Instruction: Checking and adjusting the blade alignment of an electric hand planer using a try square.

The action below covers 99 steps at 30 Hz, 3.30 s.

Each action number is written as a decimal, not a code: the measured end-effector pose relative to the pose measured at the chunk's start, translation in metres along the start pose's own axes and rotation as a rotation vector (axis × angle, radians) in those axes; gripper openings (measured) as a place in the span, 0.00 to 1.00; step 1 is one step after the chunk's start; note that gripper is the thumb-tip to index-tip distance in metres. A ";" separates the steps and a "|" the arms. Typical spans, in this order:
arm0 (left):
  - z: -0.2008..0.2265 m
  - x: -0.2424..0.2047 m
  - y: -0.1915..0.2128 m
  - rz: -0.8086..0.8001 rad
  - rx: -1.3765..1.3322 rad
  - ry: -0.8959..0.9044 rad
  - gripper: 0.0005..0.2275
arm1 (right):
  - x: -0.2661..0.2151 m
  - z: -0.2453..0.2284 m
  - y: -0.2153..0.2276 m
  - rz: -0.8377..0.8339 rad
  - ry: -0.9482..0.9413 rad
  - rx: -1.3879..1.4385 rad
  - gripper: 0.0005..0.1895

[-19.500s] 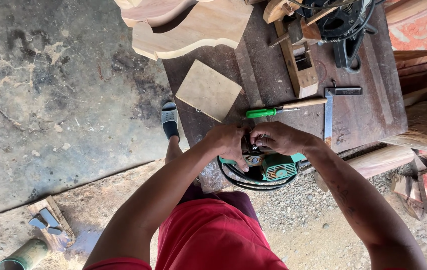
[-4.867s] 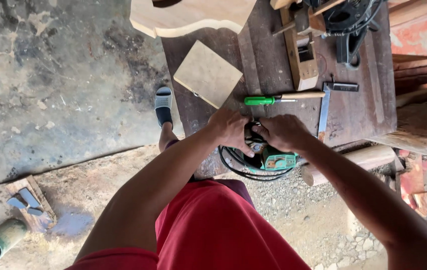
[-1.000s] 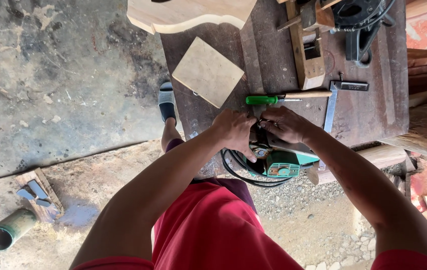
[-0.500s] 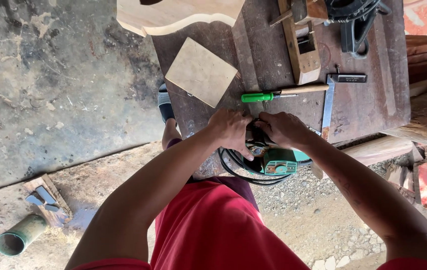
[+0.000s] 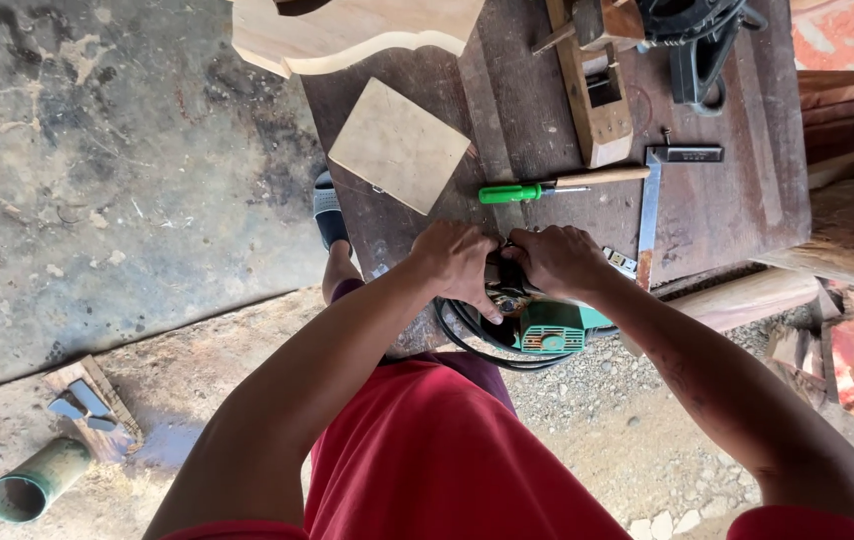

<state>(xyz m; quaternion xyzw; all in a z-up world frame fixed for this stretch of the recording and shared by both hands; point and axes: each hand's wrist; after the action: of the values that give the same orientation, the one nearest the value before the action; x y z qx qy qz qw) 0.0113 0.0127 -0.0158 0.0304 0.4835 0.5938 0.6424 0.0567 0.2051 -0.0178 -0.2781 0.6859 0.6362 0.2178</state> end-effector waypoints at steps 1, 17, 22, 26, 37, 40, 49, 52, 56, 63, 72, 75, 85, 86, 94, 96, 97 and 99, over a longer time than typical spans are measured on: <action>-0.001 0.001 0.000 0.002 0.000 -0.005 0.51 | -0.001 0.002 -0.002 0.000 -0.005 -0.002 0.16; -0.027 0.019 0.033 -0.136 0.202 -0.205 0.52 | 0.000 -0.006 -0.085 -0.004 -0.231 0.306 0.16; -0.043 0.024 0.054 -0.213 0.300 -0.275 0.60 | 0.002 -0.018 -0.118 0.213 -0.127 0.451 0.17; -0.032 -0.005 0.016 0.271 0.190 -0.130 0.58 | -0.023 -0.038 -0.098 0.175 -0.472 0.969 0.21; 0.019 -0.021 -0.052 0.652 -0.606 0.396 0.52 | -0.049 -0.081 -0.104 0.292 -0.663 1.271 0.24; 0.002 -0.011 -0.058 0.671 -0.445 0.208 0.52 | -0.056 -0.090 -0.098 0.316 -0.674 1.527 0.23; 0.012 -0.022 -0.046 0.726 -0.474 0.211 0.50 | -0.040 -0.052 -0.118 0.610 -0.214 1.185 0.21; 0.011 -0.021 -0.044 0.689 -0.469 0.228 0.50 | -0.029 -0.045 -0.133 0.672 -0.106 1.172 0.18; 0.013 -0.024 -0.043 0.721 -0.485 0.203 0.50 | -0.015 -0.041 -0.156 0.759 -0.111 1.016 0.17; 0.014 -0.025 -0.041 0.749 -0.482 0.163 0.49 | -0.006 -0.021 -0.147 0.863 0.072 0.832 0.18; 0.016 -0.025 -0.040 0.801 -0.462 0.145 0.47 | -0.021 -0.041 -0.145 0.812 -0.002 0.892 0.14; 0.023 -0.028 -0.038 0.798 -0.476 0.223 0.45 | -0.027 -0.057 -0.137 0.820 -0.072 0.931 0.14; 0.012 -0.028 -0.054 0.867 -0.393 0.062 0.42 | -0.020 -0.022 -0.134 0.722 0.107 0.820 0.20; 0.013 -0.028 -0.054 0.845 -0.403 0.101 0.41 | -0.022 -0.029 -0.137 0.698 0.057 0.880 0.20; 0.020 -0.028 -0.048 0.870 -0.430 0.103 0.39 | -0.043 -0.061 -0.121 0.630 -0.284 0.971 0.19; 0.018 -0.029 -0.047 0.870 -0.440 0.092 0.40 | -0.038 -0.055 -0.123 0.666 -0.206 0.942 0.19; 0.018 -0.028 -0.048 0.869 -0.442 0.094 0.40 | -0.032 -0.048 -0.132 0.663 -0.207 0.943 0.19; 0.017 -0.028 -0.048 0.883 -0.418 0.084 0.40 | -0.020 -0.034 -0.152 0.662 -0.098 0.862 0.20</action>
<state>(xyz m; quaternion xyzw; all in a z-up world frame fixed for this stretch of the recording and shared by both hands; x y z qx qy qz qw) 0.0623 -0.0145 -0.0203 0.0791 0.3205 0.8945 0.3015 0.1732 0.1679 -0.1156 0.0972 0.9245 0.3443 0.1317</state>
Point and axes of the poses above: each hand's wrist, its own x-axis towards the middle knuckle, its own y-axis out of the back of the hand, z = x × y, and after that the axes turned 10 degrees about -y, right-handed
